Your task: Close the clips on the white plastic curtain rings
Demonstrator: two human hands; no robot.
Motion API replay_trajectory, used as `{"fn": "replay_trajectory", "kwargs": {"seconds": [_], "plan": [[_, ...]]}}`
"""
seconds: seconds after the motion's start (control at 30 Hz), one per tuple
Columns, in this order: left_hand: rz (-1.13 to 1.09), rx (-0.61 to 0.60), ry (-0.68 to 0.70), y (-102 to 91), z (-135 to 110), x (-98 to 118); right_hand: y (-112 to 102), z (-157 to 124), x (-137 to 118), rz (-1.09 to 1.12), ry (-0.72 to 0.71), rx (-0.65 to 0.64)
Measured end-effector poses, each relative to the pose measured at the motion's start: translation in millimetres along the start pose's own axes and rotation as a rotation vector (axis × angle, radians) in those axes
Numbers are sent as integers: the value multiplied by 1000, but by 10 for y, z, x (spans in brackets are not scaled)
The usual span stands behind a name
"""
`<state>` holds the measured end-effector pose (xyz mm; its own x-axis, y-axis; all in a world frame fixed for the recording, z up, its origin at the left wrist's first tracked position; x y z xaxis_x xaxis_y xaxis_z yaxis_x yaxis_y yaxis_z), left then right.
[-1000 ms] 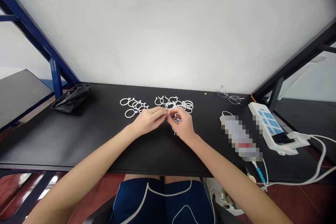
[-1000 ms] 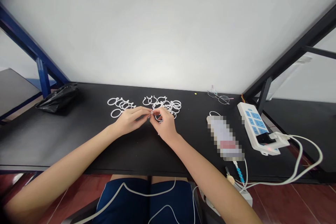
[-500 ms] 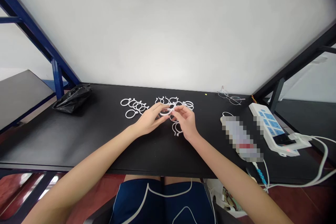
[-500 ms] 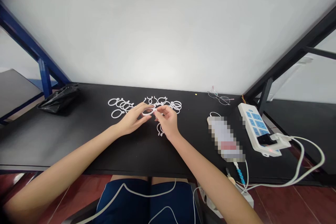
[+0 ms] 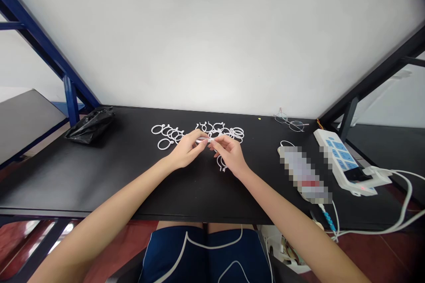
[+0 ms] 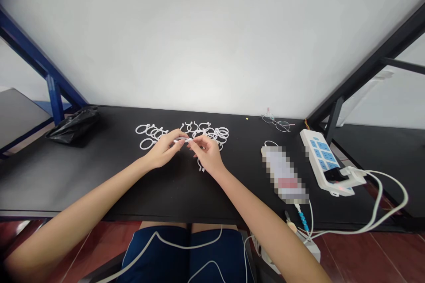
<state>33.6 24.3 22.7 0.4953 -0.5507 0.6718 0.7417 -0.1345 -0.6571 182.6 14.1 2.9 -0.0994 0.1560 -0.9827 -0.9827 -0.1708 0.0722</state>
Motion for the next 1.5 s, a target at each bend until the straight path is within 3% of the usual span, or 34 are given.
{"fn": "replay_trajectory", "kwargs": {"seconds": [0.2, 0.67, 1.5], "plan": [[-23, -58, -28, -2, 0, 24, 57, -50, -21, -222, -173, -80], [-81, -131, -39, 25, 3, 42, 70, -75, -61, -296, -225, -106], [73, -41, 20, -14, 5, 9, 94, -102, -61, -379, -252, -117]]}}
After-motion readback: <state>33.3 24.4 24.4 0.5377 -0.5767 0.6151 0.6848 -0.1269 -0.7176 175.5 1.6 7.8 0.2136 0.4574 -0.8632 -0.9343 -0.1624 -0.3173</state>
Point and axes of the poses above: each hand's wrist, its own z-axis towards the middle knuckle, its own y-axis out of the palm, x = y × z, the point moved 5 cm from there along z, towards the middle knuckle, and after that the axes turned 7 degrees about z, right-handed, at the moved point
